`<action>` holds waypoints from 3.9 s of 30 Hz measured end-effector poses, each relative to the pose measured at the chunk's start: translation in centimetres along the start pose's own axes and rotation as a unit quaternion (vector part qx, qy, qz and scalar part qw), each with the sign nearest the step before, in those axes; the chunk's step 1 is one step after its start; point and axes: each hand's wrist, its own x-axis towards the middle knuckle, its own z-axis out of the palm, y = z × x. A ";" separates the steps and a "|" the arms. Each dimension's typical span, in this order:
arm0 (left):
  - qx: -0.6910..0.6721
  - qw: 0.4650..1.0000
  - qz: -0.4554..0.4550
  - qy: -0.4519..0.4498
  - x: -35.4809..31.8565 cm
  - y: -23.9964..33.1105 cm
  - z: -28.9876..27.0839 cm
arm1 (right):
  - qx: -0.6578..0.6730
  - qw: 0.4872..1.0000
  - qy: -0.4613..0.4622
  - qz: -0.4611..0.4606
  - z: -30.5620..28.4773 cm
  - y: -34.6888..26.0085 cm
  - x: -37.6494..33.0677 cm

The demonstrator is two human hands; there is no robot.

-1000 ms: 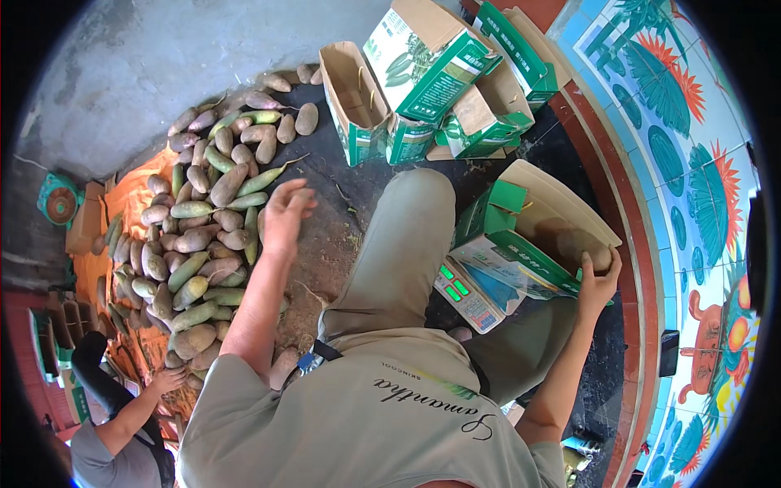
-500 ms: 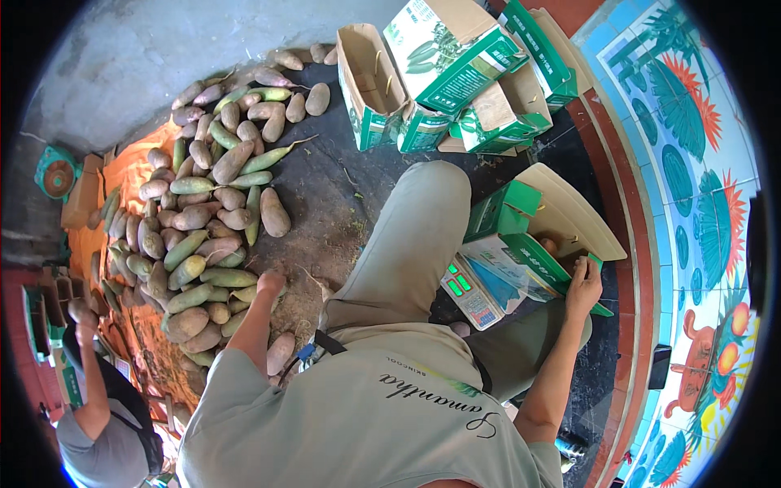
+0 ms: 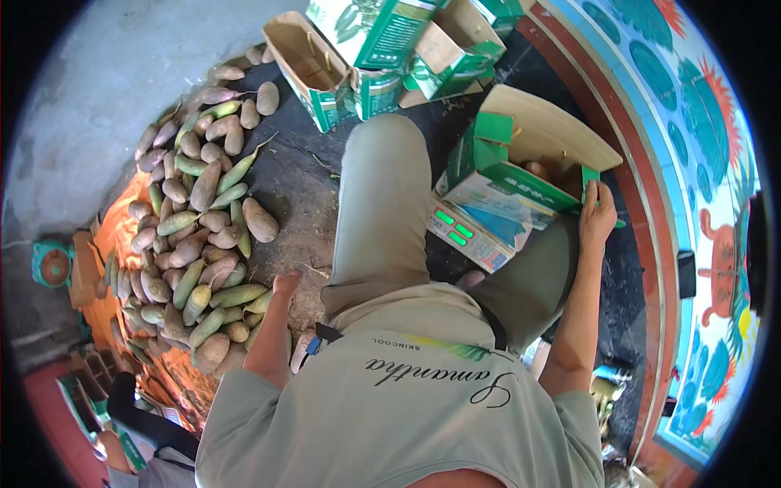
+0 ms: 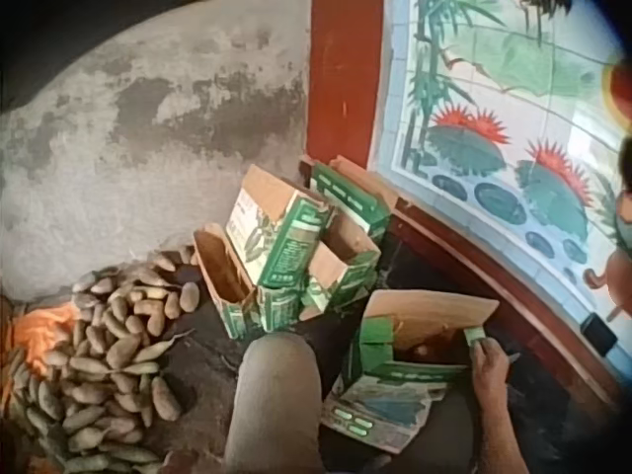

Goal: The person weighs radishes on an electronic scale, then packs them into boxes by hand.

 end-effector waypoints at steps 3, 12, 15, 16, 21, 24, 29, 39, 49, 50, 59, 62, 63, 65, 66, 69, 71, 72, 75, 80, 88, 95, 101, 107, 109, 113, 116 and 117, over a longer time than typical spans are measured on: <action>0.070 0.996 0.049 -0.027 0.3 1.7 -0.8 | 0.005 0.999 0.028 0.045 0.2 1.7 -0.5; -0.091 0.979 -0.176 -0.043 -3.3 3.0 -0.9 | -0.015 0.997 0.073 0.034 -0.5 2.4 -1.6; -0.168 0.972 -0.164 0.001 -4.5 2.8 -0.5 | 0.003 0.996 0.082 0.044 -0.5 2.9 -1.7; -0.173 0.971 -0.166 -0.017 -4.9 3.2 -0.5 | 0.002 0.995 0.083 0.047 -0.6 3.2 -1.8; -0.111 0.982 -0.146 -0.043 -5.1 2.3 -0.5 | 0.002 0.993 0.113 0.036 -0.6 3.1 -1.8; 0.087 0.990 -0.065 -0.092 -5.0 2.9 -1.3 | 0.007 0.993 0.111 0.040 -0.5 3.7 -2.2; 0.006 0.984 -0.149 -0.094 -5.3 5.4 -1.8 | 0.002 0.990 0.134 0.030 -0.6 3.2 -1.6; 0.004 0.999 -0.038 -0.020 -4.6 0.4 -0.9 | 0.031 0.984 0.173 0.017 -0.2 3.1 -1.1; -0.073 0.982 -0.172 -0.025 -8.3 7.2 -3.8 | 0.017 0.982 0.181 0.043 -0.4 3.2 -1.7; -0.109 0.978 -0.174 -0.022 -7.7 6.3 -3.2 | 0.012 0.983 0.175 0.046 -0.8 3.2 -1.7; -0.059 0.986 -0.146 -0.054 -2.2 0.3 1.9 | 0.026 0.987 0.142 0.064 -0.6 3.0 -1.5; 0.071 0.977 -0.100 -0.175 -3.3 4.0 0.3 | 0.043 0.987 0.124 0.090 -1.1 4.0 -1.3; 0.100 0.978 -0.063 -0.169 -3.4 4.0 0.3 | 0.042 0.988 0.120 0.086 -1.2 4.5 -1.2; 0.117 0.979 -0.037 -0.162 -3.9 3.3 0.7 | 0.100 0.982 0.123 0.105 -0.8 5.4 -0.7; 0.074 0.984 -0.075 -0.146 -4.0 3.2 1.0 | 0.133 0.977 0.121 0.114 -0.8 5.8 -0.4; 0.008 0.977 -0.177 -0.119 -3.7 1.5 1.8 | 0.214 0.961 0.112 0.133 -0.6 7.4 0.5; -0.012 0.964 -0.240 -0.112 -3.5 0.5 1.6 | 0.165 0.972 0.096 0.139 -0.8 9.0 1.3; -0.010 0.960 -0.253 -0.123 -3.4 0.5 1.0 | 0.162 0.974 0.087 0.133 -1.1 9.8 1.4; 0.042 0.961 -0.255 -0.098 -4.1 2.3 -1.0 | 0.137 0.978 0.065 0.145 -1.8 12.2 2.1; 0.142 0.946 -0.288 -0.034 -6.5 4.9 -5.6 | 0.150 0.959 0.075 0.227 -2.6 15.9 2.0; 0.202 0.912 -0.328 -0.143 -4.9 2.3 -6.3 | 0.176 0.917 0.040 0.357 -5.2 19.2 0.5; 0.311 0.895 -0.279 -0.154 -3.3 3.2 -4.9 | 0.163 0.913 0.043 0.371 -5.1 18.6 0.5; 0.343 0.918 -0.185 -0.078 -3.3 0.6 -2.4 | 0.155 0.928 0.032 0.337 -4.7 19.6 0.6; 0.403 0.903 -0.095 -0.115 -4.6 3.3 -3.4 | 0.144 0.943 0.014 0.301 -4.4 18.4 1.3; 0.418 0.899 -0.076 -0.105 -4.1 3.2 -3.7 | 0.148 0.946 0.027 0.288 -4.3 18.7 1.0; 0.414 0.896 -0.104 -0.126 -4.2 6.3 -4.7 | 0.121 0.952 0.036 0.279 -3.5 19.3 1.1; 0.343 0.928 -0.088 -0.112 -4.4 7.0 -4.4 | 0.049 0.972 0.033 0.227 -2.4 17.2 1.2; 0.294 0.948 -0.090 -0.079 -4.4 7.4 -4.5 | 0.004 0.974 0.040 0.224 -2.0 15.9 1.2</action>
